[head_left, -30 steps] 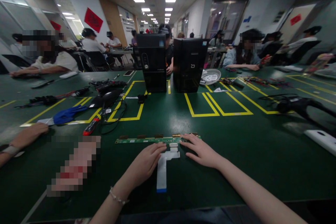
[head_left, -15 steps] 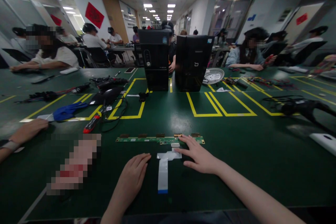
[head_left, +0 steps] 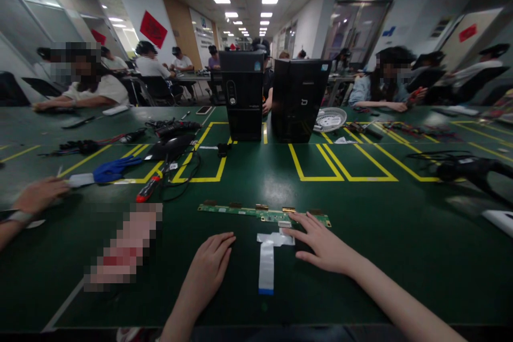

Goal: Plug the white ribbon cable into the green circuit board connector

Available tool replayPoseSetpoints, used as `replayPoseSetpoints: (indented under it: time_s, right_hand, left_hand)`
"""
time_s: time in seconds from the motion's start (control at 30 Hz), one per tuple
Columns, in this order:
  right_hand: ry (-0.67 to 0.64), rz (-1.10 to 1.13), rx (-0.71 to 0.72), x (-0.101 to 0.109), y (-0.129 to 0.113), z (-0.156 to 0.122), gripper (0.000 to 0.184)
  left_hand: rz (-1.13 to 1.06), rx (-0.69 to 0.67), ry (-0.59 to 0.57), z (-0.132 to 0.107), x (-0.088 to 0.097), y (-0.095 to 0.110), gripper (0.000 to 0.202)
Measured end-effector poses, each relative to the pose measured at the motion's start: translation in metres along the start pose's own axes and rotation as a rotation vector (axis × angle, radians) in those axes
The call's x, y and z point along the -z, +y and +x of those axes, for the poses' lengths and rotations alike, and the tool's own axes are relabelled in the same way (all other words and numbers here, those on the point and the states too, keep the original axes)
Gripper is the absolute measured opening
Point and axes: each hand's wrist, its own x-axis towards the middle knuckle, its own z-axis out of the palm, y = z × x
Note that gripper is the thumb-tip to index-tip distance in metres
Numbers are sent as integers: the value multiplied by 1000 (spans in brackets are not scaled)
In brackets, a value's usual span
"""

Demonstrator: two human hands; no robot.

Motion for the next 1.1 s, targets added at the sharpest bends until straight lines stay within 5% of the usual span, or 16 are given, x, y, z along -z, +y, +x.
replayPoseSetpoints:
  time_s: [0.27, 0.67, 0.9, 1.1]
  right_hand:
    - [71, -95, -206, -11, 29, -80, 64]
    - [363, -391, -788, -54, 95, -178, 72]
    - [303, -389, -1086, -32, 121, -188, 84]
    - [256, -321, -1261, -8, 170, -199, 79]
  left_hand:
    - [-9, 21, -12, 0, 0, -1, 31]
    - [-4, 15, -2, 1, 3, 1, 31]
    - [-9, 31, -26, 0, 2, 0, 32]
    - [-24, 34, -20, 0, 2, 1, 31]
